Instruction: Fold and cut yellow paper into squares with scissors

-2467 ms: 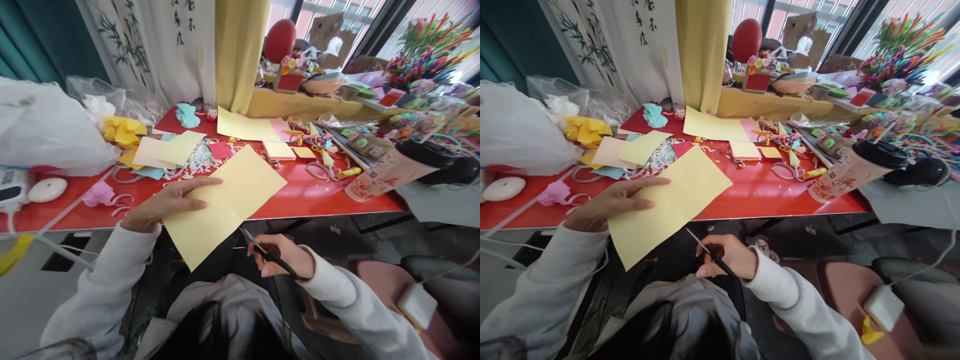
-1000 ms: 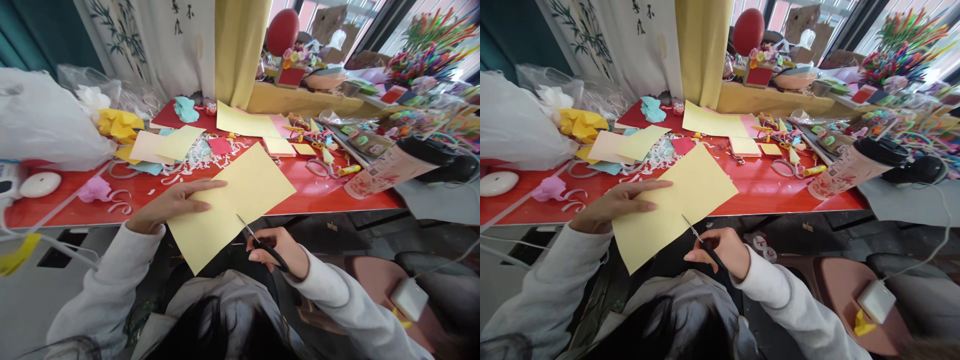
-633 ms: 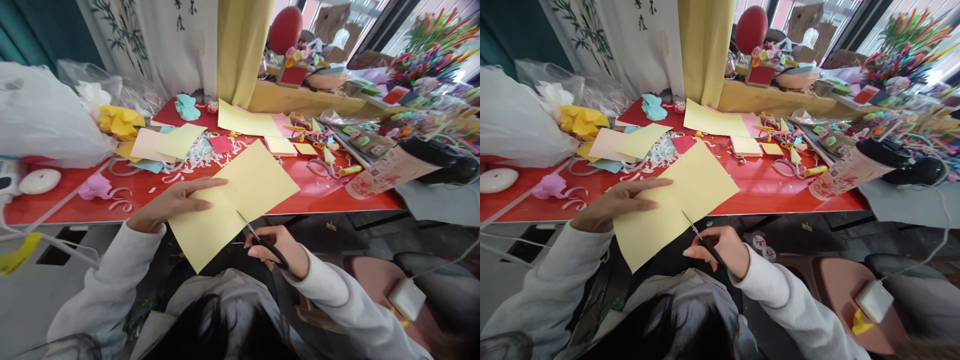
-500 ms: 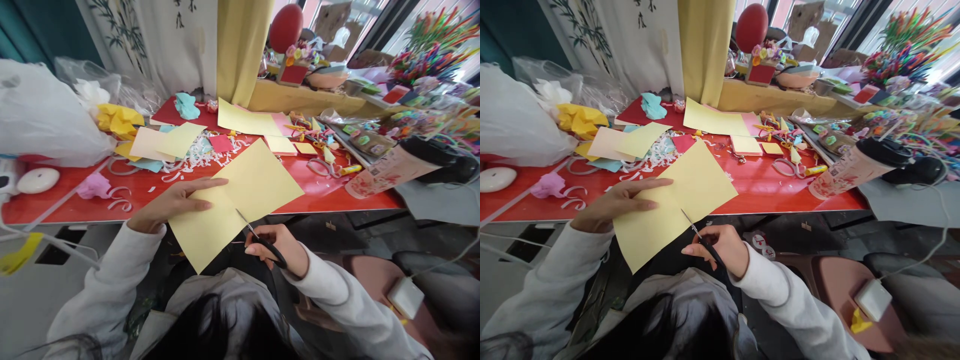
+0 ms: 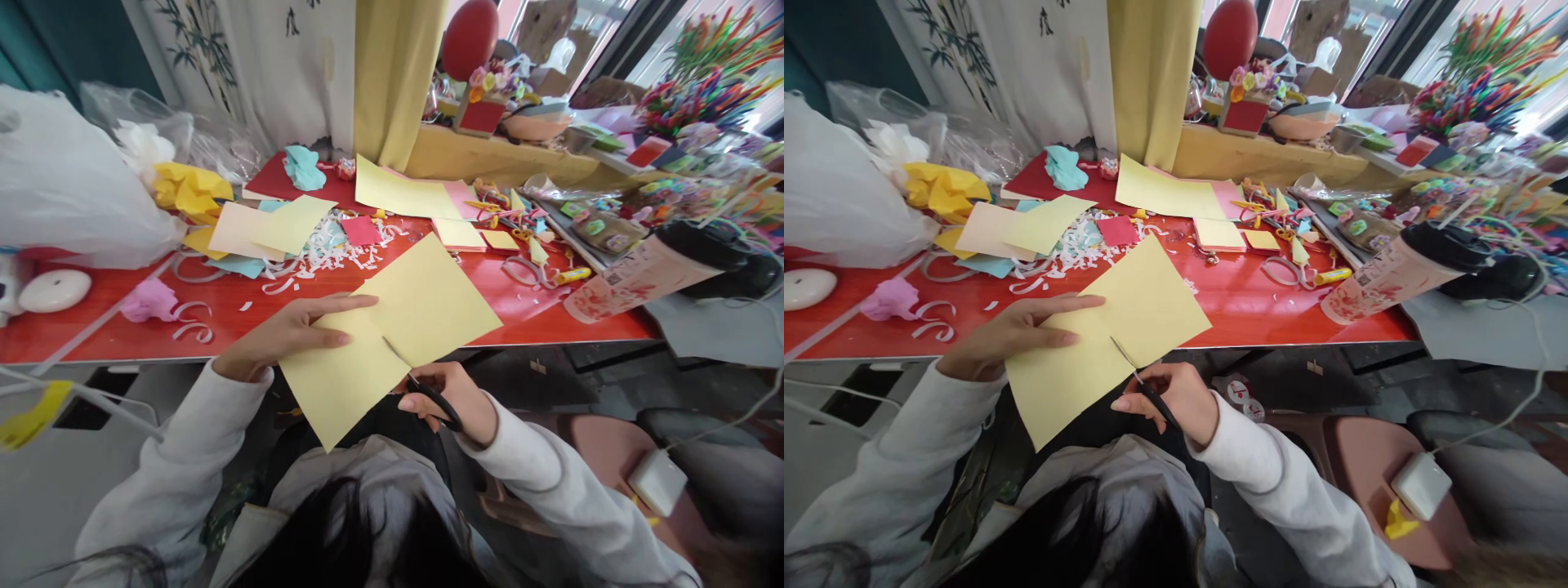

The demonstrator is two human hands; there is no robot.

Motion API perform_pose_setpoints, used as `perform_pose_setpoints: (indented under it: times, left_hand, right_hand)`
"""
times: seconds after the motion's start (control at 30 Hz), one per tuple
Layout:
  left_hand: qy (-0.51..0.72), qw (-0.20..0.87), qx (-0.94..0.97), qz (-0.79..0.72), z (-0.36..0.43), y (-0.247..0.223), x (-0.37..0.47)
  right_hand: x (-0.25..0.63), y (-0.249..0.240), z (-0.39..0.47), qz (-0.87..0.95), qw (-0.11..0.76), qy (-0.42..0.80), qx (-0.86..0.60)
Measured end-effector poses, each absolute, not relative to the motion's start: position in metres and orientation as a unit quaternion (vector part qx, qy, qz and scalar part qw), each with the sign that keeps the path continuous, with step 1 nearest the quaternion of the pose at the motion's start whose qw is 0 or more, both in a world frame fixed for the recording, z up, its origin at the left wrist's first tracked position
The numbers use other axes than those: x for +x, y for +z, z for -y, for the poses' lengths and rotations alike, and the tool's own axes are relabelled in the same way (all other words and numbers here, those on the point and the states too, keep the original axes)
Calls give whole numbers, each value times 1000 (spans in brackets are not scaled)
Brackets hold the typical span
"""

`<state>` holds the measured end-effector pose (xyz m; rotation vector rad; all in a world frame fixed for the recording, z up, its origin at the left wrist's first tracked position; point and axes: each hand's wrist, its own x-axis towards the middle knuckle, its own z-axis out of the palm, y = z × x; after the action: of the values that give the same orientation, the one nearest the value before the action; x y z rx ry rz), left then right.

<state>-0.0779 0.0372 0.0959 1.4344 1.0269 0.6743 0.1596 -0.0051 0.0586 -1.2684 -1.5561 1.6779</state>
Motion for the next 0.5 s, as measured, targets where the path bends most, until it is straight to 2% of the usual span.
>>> perform_pose_setpoints:
  times: [0.5]
  left_hand:
    - [264,608,632,-402,-38,91,-72]
  right_hand:
    - [159,52,1,557,278,642,-448]
